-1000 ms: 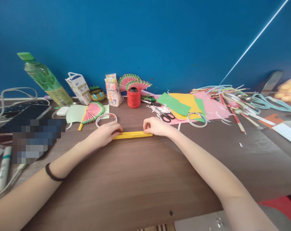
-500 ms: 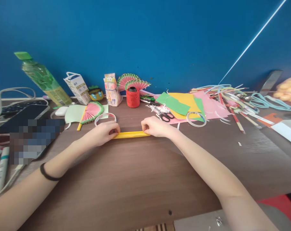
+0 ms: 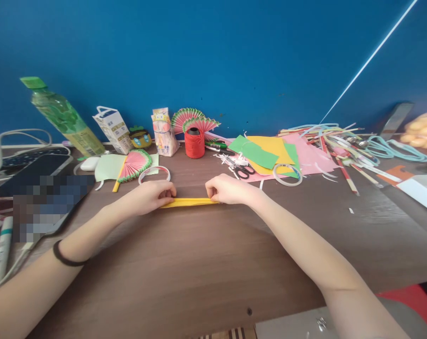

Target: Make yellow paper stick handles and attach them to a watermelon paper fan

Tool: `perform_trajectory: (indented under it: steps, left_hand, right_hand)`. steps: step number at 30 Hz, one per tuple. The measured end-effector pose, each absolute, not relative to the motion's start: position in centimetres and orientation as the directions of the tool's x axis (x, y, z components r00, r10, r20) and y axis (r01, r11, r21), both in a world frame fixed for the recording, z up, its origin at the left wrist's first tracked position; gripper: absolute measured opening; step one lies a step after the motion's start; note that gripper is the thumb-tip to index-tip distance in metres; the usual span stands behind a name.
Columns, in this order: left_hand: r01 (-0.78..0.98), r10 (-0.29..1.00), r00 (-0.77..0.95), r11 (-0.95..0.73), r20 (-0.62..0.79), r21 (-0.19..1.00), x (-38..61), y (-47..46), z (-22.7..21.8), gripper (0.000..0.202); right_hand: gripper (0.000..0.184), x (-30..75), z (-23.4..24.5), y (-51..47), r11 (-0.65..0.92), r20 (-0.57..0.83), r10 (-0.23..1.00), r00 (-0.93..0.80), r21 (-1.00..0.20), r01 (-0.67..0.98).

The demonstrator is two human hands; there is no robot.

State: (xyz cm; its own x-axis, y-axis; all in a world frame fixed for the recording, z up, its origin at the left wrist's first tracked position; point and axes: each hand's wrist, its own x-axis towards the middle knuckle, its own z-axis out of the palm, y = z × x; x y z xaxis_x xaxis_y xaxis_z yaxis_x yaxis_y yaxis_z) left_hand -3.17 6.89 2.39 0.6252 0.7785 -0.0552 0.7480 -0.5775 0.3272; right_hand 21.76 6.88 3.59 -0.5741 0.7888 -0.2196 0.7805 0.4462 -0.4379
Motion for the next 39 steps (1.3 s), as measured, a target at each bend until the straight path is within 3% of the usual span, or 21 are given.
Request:
perform_trajectory:
  steps: [4, 9, 14, 18, 21, 26, 33, 39]
  left_hand:
    - [0.739, 0.771, 0.635, -0.593, -0.038, 0.319, -3.1, 6.9, 2.2, 0.006]
    - [0.764, 0.792, 0.606, -0.554, -0.071, 0.331, -3.2, 6.9, 2.3, 0.006]
    - [0.763, 0.778, 0.629, -0.619, 0.008, 0.188, -3.0, 6.3, 2.9, 0.013]
    - [0.756, 0.756, 0.654, -0.653, -0.007, 0.055, -2.6, 5.7, 3.3, 0.018]
    - [0.744, 0.744, 0.667, -0.665, -0.04, 0.055, -2.5, 5.7, 3.5, 0.019]
    - [0.778, 0.774, 0.627, -0.617, -0.085, 0.12, -2.4, 5.7, 3.6, 0.017]
    - [0.797, 0.805, 0.592, -0.576, -0.046, 0.182, -2.4, 5.7, 3.4, 0.013]
    - [0.801, 0.816, 0.575, -0.549, -0.053, 0.24, -2.6, 6.1, 2.9, 0.01]
  right_hand:
    - [0.006, 21.8, 3.2, 7.2, 0.35, -0.273, 0.798, -0.537, -0.515, 0.782]
    - [0.008, 21.7, 3.2, 7.3, 0.376, -0.25, 0.803, -0.541, -0.492, 0.785]
    - [0.014, 21.3, 2.8, 7.1, 0.568, -0.004, 0.8, -0.6, -0.317, 0.759]
    - [0.016, 21.0, 2.5, 6.8, 0.598, 0.018, 0.794, -0.607, -0.197, 0.777]
    - [0.017, 20.9, 2.8, 6.6, 0.604, -0.006, 0.789, -0.614, -0.174, 0.778]
    - [0.015, 21.1, 3.4, 6.4, 0.573, -0.064, 0.799, -0.598, -0.224, 0.788]
    - [0.012, 21.6, 3.0, 7.1, 0.382, -0.197, 0.832, -0.519, -0.476, 0.792]
    - [0.009, 21.5, 3.0, 7.2, 0.349, -0.199, 0.847, -0.492, -0.491, 0.798]
